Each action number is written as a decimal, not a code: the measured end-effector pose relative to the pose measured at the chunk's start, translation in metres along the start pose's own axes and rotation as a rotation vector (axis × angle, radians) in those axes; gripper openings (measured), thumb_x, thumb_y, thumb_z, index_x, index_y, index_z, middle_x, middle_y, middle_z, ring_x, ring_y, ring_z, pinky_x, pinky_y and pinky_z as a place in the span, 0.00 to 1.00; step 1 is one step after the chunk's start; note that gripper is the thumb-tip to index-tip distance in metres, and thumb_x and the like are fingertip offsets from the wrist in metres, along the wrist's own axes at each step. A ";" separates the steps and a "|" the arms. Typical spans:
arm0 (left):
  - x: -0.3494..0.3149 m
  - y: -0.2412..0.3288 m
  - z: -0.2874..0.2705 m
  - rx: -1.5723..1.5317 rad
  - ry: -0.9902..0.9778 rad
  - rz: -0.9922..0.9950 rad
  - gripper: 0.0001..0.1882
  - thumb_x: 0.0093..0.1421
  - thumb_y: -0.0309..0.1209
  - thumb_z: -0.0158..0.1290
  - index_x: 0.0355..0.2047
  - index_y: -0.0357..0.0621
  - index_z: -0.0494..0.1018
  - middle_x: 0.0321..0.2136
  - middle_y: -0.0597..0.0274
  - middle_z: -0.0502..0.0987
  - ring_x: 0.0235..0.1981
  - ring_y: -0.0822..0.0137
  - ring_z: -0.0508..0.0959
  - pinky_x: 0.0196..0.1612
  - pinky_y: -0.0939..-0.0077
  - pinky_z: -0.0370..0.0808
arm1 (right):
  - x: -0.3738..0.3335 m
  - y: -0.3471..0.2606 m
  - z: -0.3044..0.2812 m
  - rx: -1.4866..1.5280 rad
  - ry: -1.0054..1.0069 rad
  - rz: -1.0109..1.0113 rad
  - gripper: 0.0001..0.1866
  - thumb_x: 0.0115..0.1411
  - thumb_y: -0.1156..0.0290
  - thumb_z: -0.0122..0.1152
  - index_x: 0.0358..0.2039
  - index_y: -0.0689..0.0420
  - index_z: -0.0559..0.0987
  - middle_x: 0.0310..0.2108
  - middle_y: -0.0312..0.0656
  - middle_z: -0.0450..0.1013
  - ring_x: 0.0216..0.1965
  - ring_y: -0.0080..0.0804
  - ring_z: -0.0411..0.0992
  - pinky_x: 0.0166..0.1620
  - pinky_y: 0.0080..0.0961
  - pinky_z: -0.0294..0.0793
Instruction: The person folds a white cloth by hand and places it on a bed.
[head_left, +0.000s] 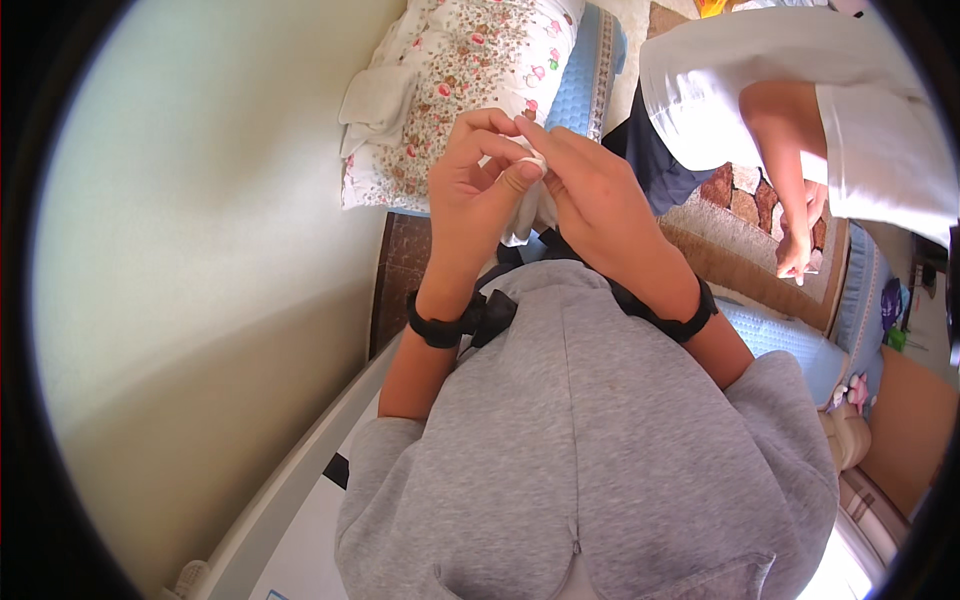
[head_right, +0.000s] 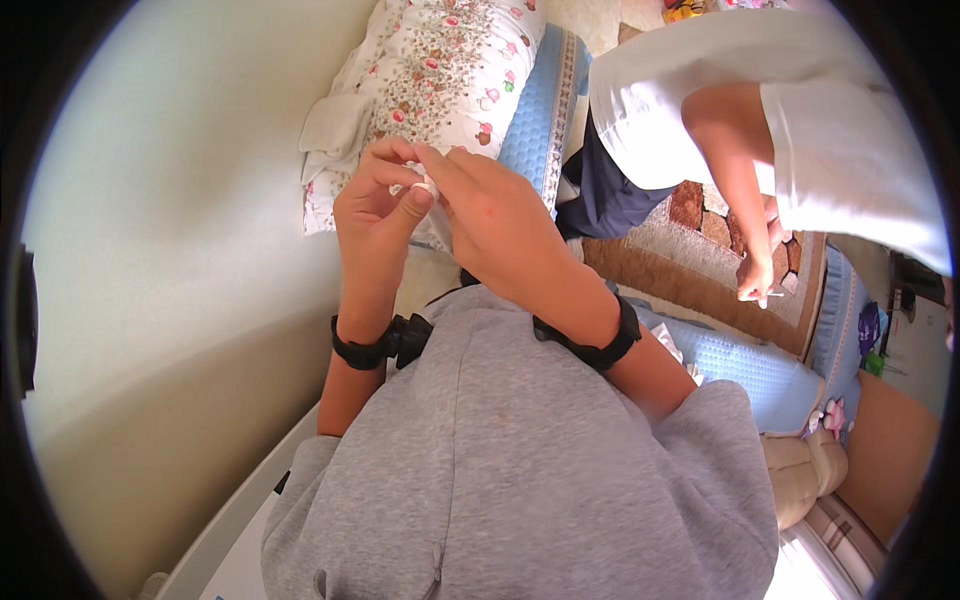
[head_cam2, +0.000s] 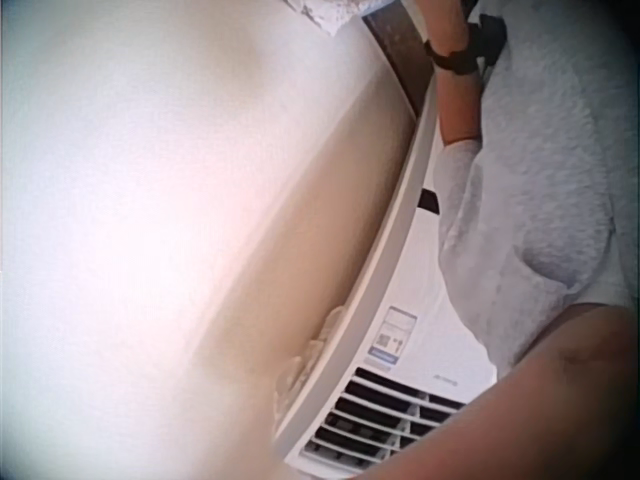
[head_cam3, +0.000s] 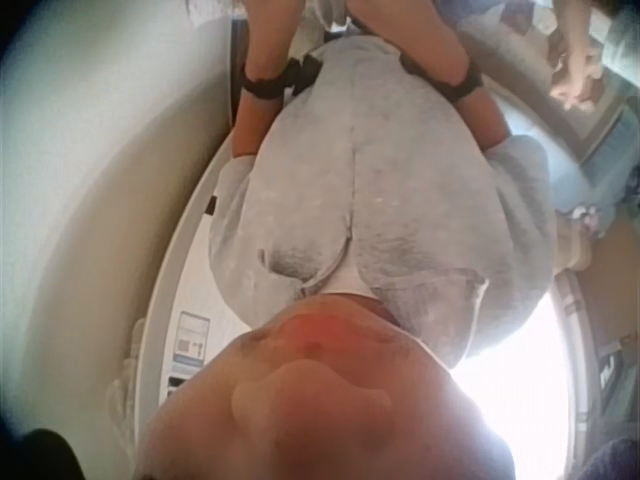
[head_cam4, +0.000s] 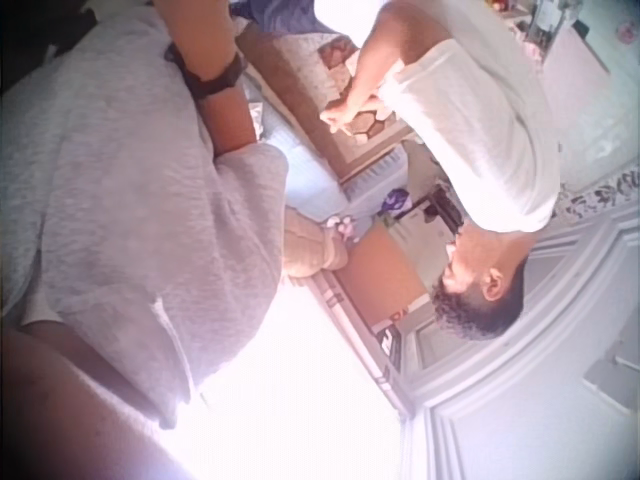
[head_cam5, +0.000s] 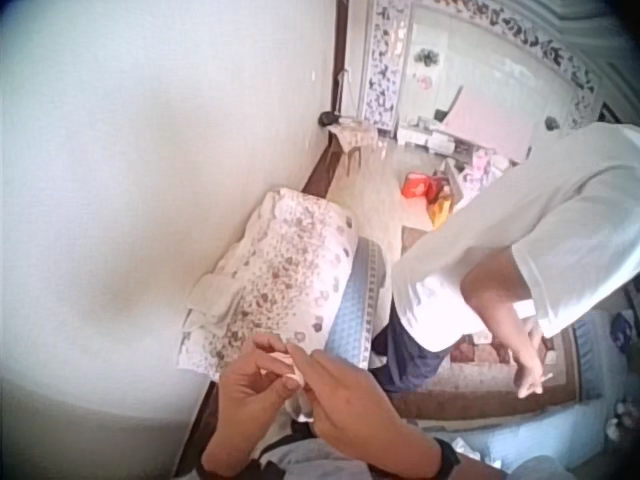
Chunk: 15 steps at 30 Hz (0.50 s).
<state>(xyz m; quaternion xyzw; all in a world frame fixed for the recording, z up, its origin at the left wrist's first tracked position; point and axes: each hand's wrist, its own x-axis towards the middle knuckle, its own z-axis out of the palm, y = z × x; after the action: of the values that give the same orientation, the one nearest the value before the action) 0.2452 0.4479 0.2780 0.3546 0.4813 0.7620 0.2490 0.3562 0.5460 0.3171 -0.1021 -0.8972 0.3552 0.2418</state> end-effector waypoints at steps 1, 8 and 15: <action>0.000 0.001 0.000 -0.017 -0.002 -0.004 0.07 0.59 0.26 0.58 0.35 0.38 0.72 0.38 0.65 0.72 0.42 0.71 0.72 0.48 0.75 0.68 | 0.000 0.000 0.000 -0.011 -0.009 -0.004 0.21 0.54 0.79 0.53 0.50 0.63 0.71 0.29 0.48 0.68 0.31 0.47 0.68 0.34 0.38 0.68; -0.002 0.004 -0.008 -0.062 -0.027 -0.087 0.07 0.60 0.28 0.57 0.34 0.40 0.71 0.37 0.66 0.73 0.41 0.72 0.73 0.47 0.76 0.69 | 0.003 -0.006 0.006 -0.083 0.021 -0.064 0.20 0.54 0.79 0.52 0.50 0.62 0.71 0.28 0.46 0.68 0.31 0.46 0.69 0.34 0.37 0.68; -0.008 0.002 -0.017 -0.121 -0.018 -0.217 0.10 0.62 0.31 0.56 0.39 0.42 0.68 0.36 0.69 0.73 0.38 0.77 0.71 0.43 0.83 0.67 | 0.010 -0.008 0.008 -0.140 0.004 -0.060 0.17 0.53 0.78 0.56 0.45 0.58 0.76 0.27 0.44 0.69 0.31 0.44 0.69 0.34 0.36 0.69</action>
<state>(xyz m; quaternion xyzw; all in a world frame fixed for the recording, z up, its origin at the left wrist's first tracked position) 0.2372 0.4316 0.2724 0.2917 0.4678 0.7550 0.3551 0.3437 0.5390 0.3216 -0.0926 -0.9219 0.2842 0.2464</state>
